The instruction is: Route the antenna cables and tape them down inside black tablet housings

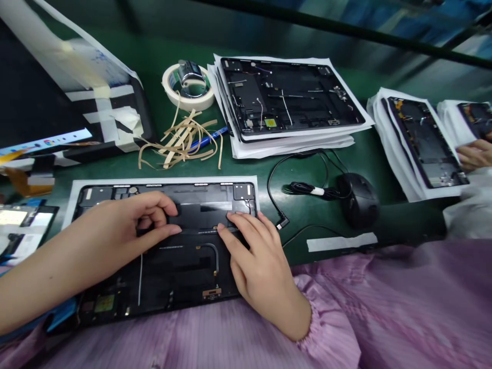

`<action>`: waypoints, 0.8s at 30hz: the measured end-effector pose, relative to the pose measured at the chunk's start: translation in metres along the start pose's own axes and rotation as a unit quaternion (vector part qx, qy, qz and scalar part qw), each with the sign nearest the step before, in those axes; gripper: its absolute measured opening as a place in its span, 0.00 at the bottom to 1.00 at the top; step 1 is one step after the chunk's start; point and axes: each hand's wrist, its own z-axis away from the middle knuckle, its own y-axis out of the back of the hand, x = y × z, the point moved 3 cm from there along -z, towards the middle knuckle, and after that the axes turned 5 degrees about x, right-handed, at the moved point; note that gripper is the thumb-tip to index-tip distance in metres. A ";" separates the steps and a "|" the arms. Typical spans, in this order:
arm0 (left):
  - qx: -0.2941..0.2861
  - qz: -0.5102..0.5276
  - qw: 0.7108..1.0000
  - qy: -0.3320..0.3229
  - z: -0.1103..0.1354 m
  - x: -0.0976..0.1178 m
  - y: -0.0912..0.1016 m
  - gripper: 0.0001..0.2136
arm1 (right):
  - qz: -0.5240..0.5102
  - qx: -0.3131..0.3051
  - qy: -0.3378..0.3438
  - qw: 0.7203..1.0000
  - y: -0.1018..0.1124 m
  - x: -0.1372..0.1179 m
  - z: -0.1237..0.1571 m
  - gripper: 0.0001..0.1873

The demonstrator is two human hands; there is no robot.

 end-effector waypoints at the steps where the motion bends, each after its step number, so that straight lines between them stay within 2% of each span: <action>1: -0.001 -0.001 1.000 0.000 0.000 0.000 0.000 0.08 | 0.000 0.000 0.000 1.000 0.000 0.000 0.000 0.24; 24: -0.012 -0.009 1.000 -0.003 -0.001 0.000 0.001 0.08 | 0.026 0.002 0.013 1.000 0.000 -0.001 0.000 0.23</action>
